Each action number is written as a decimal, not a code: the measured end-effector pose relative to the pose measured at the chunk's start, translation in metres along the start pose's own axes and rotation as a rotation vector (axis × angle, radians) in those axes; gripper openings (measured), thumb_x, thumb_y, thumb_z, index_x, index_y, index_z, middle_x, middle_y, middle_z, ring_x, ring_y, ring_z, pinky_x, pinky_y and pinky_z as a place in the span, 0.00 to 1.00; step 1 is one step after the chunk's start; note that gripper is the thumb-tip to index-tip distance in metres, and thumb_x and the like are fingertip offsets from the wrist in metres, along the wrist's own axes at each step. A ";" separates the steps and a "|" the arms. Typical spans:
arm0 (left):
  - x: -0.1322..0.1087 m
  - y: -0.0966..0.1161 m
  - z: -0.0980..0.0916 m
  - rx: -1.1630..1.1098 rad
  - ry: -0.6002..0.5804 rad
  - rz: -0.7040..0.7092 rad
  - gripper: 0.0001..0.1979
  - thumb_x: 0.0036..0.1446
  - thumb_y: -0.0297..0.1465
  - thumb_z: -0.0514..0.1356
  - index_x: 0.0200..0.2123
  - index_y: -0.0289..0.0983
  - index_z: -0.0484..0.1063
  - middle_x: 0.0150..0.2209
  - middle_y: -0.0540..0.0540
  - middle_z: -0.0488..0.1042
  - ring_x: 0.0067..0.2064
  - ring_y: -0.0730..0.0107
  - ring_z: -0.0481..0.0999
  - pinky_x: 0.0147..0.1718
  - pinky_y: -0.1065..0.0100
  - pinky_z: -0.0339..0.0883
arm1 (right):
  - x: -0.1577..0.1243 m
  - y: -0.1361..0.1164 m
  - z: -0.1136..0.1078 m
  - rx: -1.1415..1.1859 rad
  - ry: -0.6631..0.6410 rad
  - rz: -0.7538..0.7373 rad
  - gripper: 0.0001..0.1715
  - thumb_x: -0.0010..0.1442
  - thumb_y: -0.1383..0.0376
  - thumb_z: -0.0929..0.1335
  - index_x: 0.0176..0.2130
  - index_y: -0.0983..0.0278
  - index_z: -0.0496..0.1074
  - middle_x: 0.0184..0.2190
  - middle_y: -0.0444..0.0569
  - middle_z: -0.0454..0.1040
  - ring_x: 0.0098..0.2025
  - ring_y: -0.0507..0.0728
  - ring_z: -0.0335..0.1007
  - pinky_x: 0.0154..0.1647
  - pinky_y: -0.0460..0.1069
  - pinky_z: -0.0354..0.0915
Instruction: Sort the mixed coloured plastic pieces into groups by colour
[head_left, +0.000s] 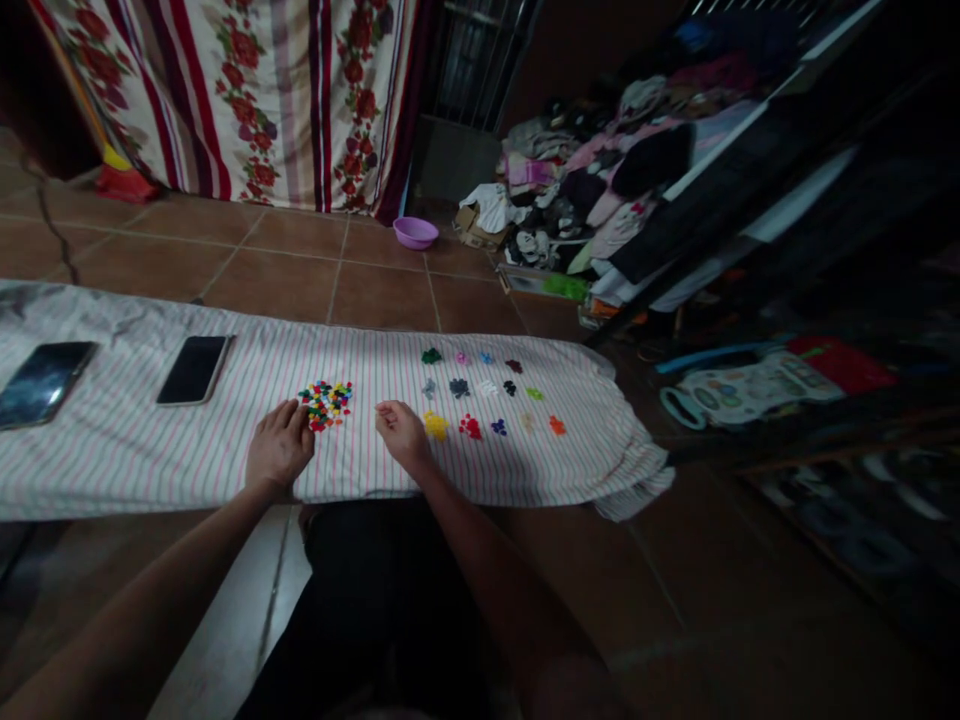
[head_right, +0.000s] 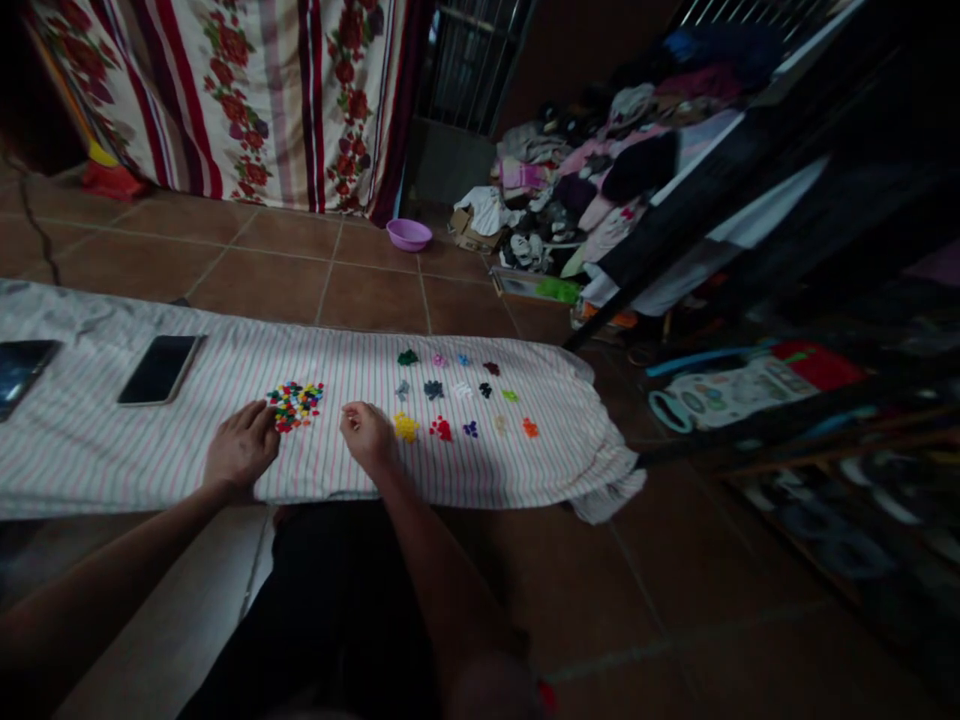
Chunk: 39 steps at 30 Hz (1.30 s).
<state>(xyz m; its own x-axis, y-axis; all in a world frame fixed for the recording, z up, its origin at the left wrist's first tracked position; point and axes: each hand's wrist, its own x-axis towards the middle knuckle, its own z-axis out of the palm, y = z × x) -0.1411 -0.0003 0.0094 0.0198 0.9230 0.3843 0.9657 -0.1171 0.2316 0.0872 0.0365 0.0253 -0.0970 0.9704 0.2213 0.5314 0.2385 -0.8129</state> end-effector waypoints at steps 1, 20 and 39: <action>0.000 0.000 -0.001 -0.004 -0.001 0.003 0.20 0.60 0.32 0.48 0.51 0.32 0.70 0.57 0.32 0.70 0.60 0.49 0.67 0.57 0.50 0.62 | -0.002 0.000 -0.008 0.010 0.009 0.005 0.09 0.58 0.66 0.65 0.39 0.59 0.73 0.37 0.45 0.77 0.37 0.53 0.75 0.42 0.48 0.71; -0.001 0.001 -0.004 0.014 -0.016 0.003 0.20 0.61 0.34 0.47 0.51 0.35 0.69 0.56 0.34 0.69 0.59 0.49 0.68 0.55 0.50 0.63 | -0.052 0.110 -0.182 -0.326 0.573 0.262 0.18 0.55 0.60 0.60 0.37 0.65 0.75 0.38 0.55 0.78 0.39 0.58 0.72 0.44 0.52 0.68; -0.001 -0.004 0.002 0.024 0.003 0.033 0.20 0.61 0.34 0.46 0.52 0.33 0.68 0.56 0.31 0.69 0.58 0.47 0.68 0.55 0.48 0.64 | -0.032 0.173 -0.218 -0.484 0.500 0.365 0.20 0.53 0.62 0.59 0.36 0.65 0.77 0.36 0.53 0.77 0.40 0.58 0.69 0.47 0.52 0.64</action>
<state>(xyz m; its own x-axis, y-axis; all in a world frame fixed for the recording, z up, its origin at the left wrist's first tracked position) -0.1440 0.0001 0.0061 0.0509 0.9176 0.3943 0.9705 -0.1386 0.1973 0.3656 0.0385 -0.0045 0.4833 0.8242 0.2952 0.7756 -0.2468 -0.5809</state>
